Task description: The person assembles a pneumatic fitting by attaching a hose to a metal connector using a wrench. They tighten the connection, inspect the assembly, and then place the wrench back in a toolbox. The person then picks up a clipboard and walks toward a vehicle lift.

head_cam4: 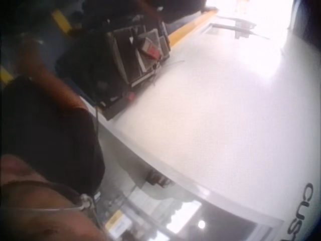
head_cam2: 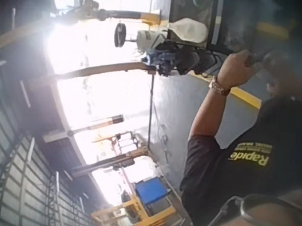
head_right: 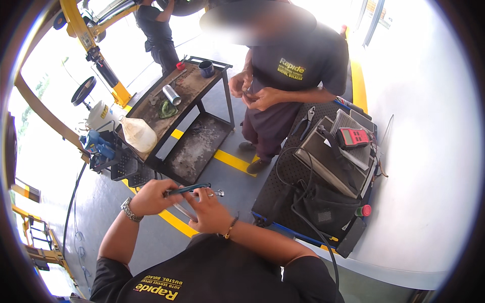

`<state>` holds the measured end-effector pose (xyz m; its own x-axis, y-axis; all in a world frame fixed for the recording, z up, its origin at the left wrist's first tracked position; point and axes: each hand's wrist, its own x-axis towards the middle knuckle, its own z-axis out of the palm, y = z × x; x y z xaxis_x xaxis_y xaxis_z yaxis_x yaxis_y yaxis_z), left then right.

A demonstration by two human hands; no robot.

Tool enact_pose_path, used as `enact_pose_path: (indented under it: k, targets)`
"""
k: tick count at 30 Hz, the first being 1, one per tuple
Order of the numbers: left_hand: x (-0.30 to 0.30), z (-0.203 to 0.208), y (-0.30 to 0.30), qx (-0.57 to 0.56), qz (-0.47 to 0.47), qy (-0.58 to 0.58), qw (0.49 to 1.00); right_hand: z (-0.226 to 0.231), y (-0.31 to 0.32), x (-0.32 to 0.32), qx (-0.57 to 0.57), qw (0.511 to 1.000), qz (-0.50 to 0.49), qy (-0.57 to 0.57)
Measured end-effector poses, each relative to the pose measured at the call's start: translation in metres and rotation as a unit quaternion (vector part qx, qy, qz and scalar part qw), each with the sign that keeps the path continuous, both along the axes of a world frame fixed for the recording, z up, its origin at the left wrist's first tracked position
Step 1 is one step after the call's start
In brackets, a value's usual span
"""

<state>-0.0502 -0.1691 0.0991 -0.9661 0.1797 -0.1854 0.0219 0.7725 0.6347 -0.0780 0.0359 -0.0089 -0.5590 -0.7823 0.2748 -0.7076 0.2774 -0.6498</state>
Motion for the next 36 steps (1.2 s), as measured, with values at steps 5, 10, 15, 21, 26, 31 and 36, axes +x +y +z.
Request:
enact_pose_path:
  k: [5,10,15,21,26,31,36]
  targets:
    - [-0.008,-0.012,0.004,-0.073,-0.018,-0.014,0.997,-0.022,-0.01,0.008,-0.092,0.995,-0.035,-0.027]
    - [-0.019,-0.036,0.007,0.03,0.029,-0.001,0.999,-0.044,-0.01,0.01,-0.115,0.987,-0.06,-0.095]
    - [-0.023,-0.046,0.013,0.06,0.067,-0.01,0.996,-0.044,-0.014,0.015,-0.109,0.984,-0.094,-0.101]
    - [-0.038,-0.053,0.017,0.031,0.055,-0.012,0.998,-0.059,-0.016,0.01,-0.084,0.983,-0.12,-0.113]
    - [-0.048,-0.045,0.026,0.043,0.046,-0.122,0.991,-0.06,-0.009,0.005,-0.083,0.975,-0.122,-0.165]
    - [-0.047,-0.023,0.018,0.17,-0.025,-0.173,0.97,-0.032,0.0,0.002,-0.137,0.973,-0.062,-0.176]
    - [-0.042,-0.021,0.01,0.264,-0.032,-0.252,0.93,-0.016,0.005,-0.001,-0.129,0.968,0.007,-0.213]
